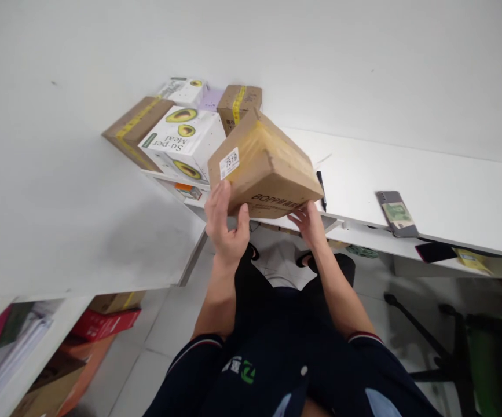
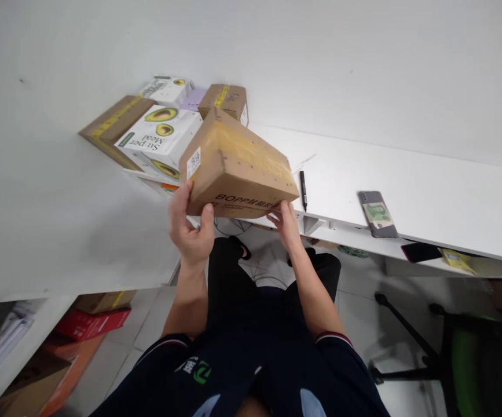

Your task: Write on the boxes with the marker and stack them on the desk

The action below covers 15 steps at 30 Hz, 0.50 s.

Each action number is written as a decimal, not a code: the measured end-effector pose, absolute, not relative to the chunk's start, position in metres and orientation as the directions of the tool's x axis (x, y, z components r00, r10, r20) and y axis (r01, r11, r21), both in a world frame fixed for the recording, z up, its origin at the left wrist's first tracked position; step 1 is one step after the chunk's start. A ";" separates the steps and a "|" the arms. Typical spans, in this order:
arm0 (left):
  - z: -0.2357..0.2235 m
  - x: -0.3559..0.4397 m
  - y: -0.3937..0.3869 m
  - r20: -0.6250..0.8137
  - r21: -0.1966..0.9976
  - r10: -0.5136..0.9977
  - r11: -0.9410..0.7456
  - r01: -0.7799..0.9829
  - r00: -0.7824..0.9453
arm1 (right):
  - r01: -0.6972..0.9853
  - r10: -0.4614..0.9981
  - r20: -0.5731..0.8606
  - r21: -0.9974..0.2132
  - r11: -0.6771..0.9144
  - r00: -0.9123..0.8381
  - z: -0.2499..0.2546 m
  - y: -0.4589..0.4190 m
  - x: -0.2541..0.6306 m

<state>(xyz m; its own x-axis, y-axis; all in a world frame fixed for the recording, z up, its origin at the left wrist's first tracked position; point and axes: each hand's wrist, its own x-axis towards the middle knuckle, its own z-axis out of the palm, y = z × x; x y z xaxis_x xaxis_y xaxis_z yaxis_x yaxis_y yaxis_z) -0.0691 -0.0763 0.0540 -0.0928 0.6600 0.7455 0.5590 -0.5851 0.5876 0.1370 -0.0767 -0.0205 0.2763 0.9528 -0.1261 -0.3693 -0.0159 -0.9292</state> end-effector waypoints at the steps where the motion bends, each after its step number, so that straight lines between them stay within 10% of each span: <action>1: 0.062 -0.066 -0.080 0.759 0.553 0.648 -0.586 0.592 -0.068 | -0.448 0.952 -0.184 -0.892 -0.057 0.246 -0.025 -0.078 0.130; 9: 0.069 -0.047 -0.076 0.698 0.538 0.716 -0.541 0.647 0.018 | -0.606 0.933 -0.345 -0.765 -0.217 0.101 -0.044 -0.084 0.101; 15: 0.045 -0.040 -0.054 0.700 0.585 0.714 -0.567 0.580 -0.008 | -0.046 0.819 -0.102 -0.995 -0.092 0.565 -0.039 -0.092 0.123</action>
